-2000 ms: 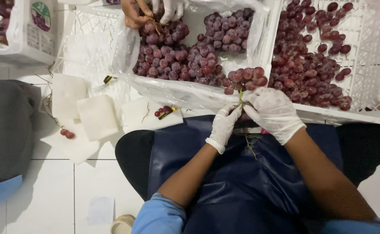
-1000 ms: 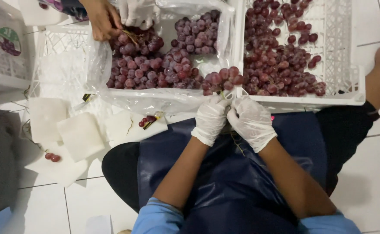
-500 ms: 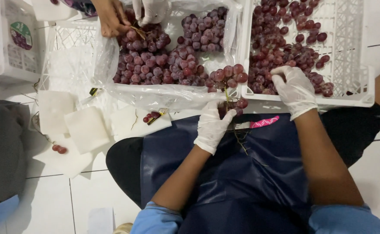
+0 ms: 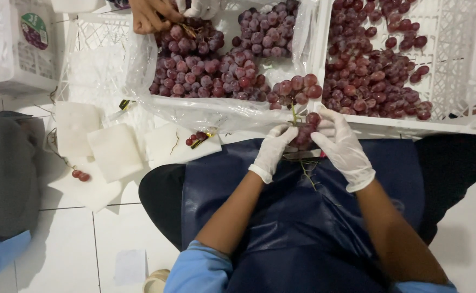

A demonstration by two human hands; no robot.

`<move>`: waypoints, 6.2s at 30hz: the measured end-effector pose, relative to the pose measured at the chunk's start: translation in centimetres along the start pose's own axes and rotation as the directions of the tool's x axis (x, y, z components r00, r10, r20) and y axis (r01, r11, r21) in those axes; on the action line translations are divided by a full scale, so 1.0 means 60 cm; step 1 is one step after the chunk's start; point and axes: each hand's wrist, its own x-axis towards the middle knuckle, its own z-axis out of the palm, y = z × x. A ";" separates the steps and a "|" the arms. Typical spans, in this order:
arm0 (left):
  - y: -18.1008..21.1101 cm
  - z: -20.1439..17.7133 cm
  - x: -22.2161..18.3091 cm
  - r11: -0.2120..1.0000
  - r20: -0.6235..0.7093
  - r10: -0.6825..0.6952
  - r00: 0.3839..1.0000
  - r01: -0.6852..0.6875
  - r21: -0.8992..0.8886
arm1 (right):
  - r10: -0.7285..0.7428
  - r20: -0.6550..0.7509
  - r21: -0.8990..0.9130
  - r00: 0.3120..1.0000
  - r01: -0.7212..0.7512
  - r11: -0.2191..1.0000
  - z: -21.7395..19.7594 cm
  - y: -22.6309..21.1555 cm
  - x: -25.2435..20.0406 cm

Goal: The person sits on the floor and sorts red grapes from a white crate into smaller bunches. They use a small knife to trim stems and place the prepared bunches into a second crate. Another person works alongside them in the same manner.

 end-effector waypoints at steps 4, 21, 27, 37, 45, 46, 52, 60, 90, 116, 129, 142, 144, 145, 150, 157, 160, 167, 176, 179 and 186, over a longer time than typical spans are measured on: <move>-0.024 0.011 0.037 0.951 0.126 -0.006 0.992 0.045 -0.306 | 0.101 0.032 0.366 0.994 -0.106 0.925 -0.004 0.066 -0.016; -0.004 -0.028 0.004 0.466 0.544 0.162 0.824 0.422 -0.778 | -0.034 0.324 -0.820 0.945 0.299 0.488 -0.049 0.174 -0.012; -0.006 -0.019 0.026 0.782 0.444 0.097 0.891 0.208 -0.588 | 0.412 0.353 -0.768 0.840 0.008 0.640 -0.188 0.030 -0.093; 0.025 -0.002 0.011 0.769 0.269 0.283 0.920 -0.051 -0.637 | 0.071 0.071 -0.562 0.995 -0.019 0.827 -0.165 -0.034 -0.083; 0.089 -0.007 -0.024 0.899 0.276 0.160 0.948 -0.024 -0.437 | -0.517 0.109 -0.771 0.849 0.401 0.496 -0.143 -0.007 -0.043; 0.078 -0.009 -0.012 0.890 0.299 0.149 0.942 0.004 -0.455 | -0.473 0.123 -0.783 0.872 0.378 0.494 -0.145 -0.012 -0.040; 0.031 -0.014 0.027 0.855 0.361 0.240 0.901 -0.020 -0.518 | -0.424 0.203 -0.890 0.882 0.347 0.295 -0.149 0.003 -0.015; 0.023 -0.022 0.003 0.800 0.459 0.082 0.885 0.216 -0.560 | -0.446 0.304 -0.916 0.842 0.386 0.104 -0.172 -0.011 0.020; -0.033 0.035 -0.027 0.723 0.186 0.201 0.962 -0.018 -0.690 | -0.167 0.600 -0.798 0.782 0.599 -0.064 -0.063 -0.098 0.085; -0.011 0.003 -0.034 0.509 0.527 0.293 0.798 0.336 -0.793 | -0.397 0.505 -0.810 0.767 0.580 0.090 -0.063 0.017 0.092; -0.020 0.015 -0.021 0.110 0.476 0.145 0.868 0.464 -0.879 | -0.511 0.439 -0.882 0.739 0.464 -0.087 -0.060 0.047 0.074; -0.032 -0.025 -0.032 0.630 0.214 -0.007 0.977 0.171 -0.758 | -0.276 0.232 -0.762 0.933 0.350 0.544 -0.073 0.117 -0.029; -0.059 -0.036 -0.024 0.709 0.088 -0.113 0.990 0.142 -0.691 | -0.158 0.233 -0.726 0.960 0.280 0.628 -0.062 0.159 -0.051; -0.071 -0.052 -0.015 0.834 -0.108 -0.062 0.992 -0.008 -0.552 | -0.051 0.300 -0.774 0.953 0.274 0.572 -0.047 0.171 -0.055; -0.005 -0.123 0.029 0.953 -0.368 0.195 0.909 -0.087 0.290 | 0.010 0.355 -0.817 0.935 0.305 0.490 0.025 0.207 -0.052; -0.009 -0.152 0.013 0.631 -0.174 0.284 0.943 -0.047 0.774 | -0.402 0.202 -0.739 0.893 0.408 0.536 0.050 0.164 -0.057; -0.085 -0.138 0.059 0.722 -0.109 0.122 0.987 -0.013 0.691 | -0.439 0.133 -0.543 0.888 0.436 0.718 0.046 0.074 -0.078; 0.044 0.046 -0.127 0.986 0.262 0.079 0.962 -0.037 -0.163 | -0.463 -0.166 -0.235 0.870 0.421 0.876 0.013 -0.007 -0.076; 0.103 0.029 -0.156 0.967 0.316 0.032 0.948 0.051 -0.251 | -0.005 0.012 0.574 1.000 -0.002 0.819 -0.048 0.003 -0.043; 0.102 0.009 -0.171 0.963 0.277 0.044 0.960 0.033 -0.268 | -0.083 -0.010 0.667 0.997 0.069 0.742 -0.052 -0.020 -0.055; 0.059 -0.051 -0.162 0.972 0.144 0.084 0.986 -0.048 -0.232 | 0.034 -0.046 0.742 0.998 0.011 0.670 -0.016 -0.026 -0.039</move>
